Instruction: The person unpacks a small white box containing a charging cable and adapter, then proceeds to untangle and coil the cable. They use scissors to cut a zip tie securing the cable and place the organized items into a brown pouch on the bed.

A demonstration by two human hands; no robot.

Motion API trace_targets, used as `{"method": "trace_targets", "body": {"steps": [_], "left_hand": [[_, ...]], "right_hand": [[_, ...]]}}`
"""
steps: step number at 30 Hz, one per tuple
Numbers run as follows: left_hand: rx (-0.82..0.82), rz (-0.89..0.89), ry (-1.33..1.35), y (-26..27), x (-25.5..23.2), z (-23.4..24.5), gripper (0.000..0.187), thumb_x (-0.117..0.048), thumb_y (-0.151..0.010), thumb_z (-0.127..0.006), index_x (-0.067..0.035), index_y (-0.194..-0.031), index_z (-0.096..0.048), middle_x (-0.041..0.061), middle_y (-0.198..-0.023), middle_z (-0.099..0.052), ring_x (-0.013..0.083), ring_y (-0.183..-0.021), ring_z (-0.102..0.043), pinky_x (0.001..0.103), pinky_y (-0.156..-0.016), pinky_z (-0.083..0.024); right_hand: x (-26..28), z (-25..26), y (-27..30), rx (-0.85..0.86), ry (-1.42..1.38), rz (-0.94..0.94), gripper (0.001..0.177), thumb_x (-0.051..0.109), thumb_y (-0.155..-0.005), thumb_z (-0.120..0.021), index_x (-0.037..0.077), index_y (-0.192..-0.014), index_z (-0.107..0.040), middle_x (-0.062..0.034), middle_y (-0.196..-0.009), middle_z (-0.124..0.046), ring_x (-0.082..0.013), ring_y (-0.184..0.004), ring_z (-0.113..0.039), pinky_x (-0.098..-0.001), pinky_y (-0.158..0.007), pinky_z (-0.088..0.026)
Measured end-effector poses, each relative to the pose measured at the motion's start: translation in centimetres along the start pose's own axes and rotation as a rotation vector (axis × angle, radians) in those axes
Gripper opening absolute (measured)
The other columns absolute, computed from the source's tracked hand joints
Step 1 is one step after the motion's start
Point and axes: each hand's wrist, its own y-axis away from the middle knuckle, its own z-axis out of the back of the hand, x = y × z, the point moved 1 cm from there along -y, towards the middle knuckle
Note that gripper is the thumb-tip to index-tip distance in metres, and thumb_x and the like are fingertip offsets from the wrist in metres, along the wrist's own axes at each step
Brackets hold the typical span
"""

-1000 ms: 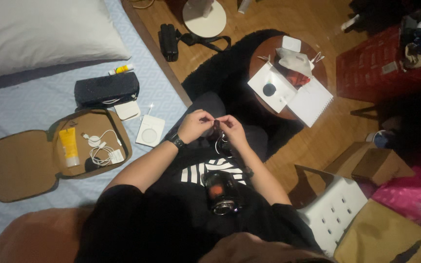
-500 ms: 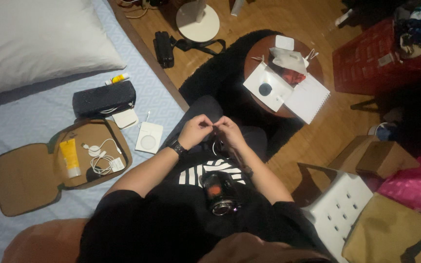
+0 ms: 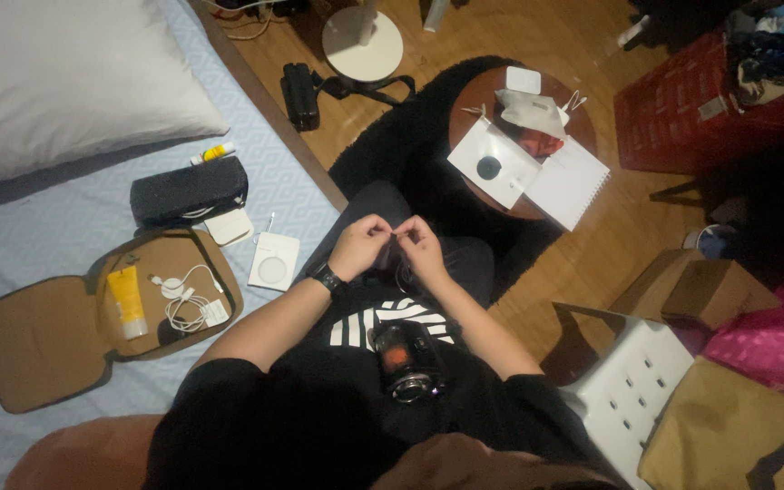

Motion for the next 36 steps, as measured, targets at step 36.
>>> {"method": "trace_targets", "body": {"steps": [36], "left_hand": [[0.006,-0.733,-0.756,1.9,-4.6,2.4,0.006,-0.015,-0.081,-0.071,-0.011,-0.085,-0.069,0.005,-0.082,-0.067,0.0283,-0.082,-0.065,0.046,-0.079,-0.045]], "right_hand": [[0.1,1.4,-1.6,0.198,-0.17,-0.313,0.008,-0.001,-0.089,-0.06,0.005,-0.094,-0.061,-0.0039,-0.08,-0.064,-0.0114,-0.068,-0.059,-0.0245,-0.062,-0.049]]}}
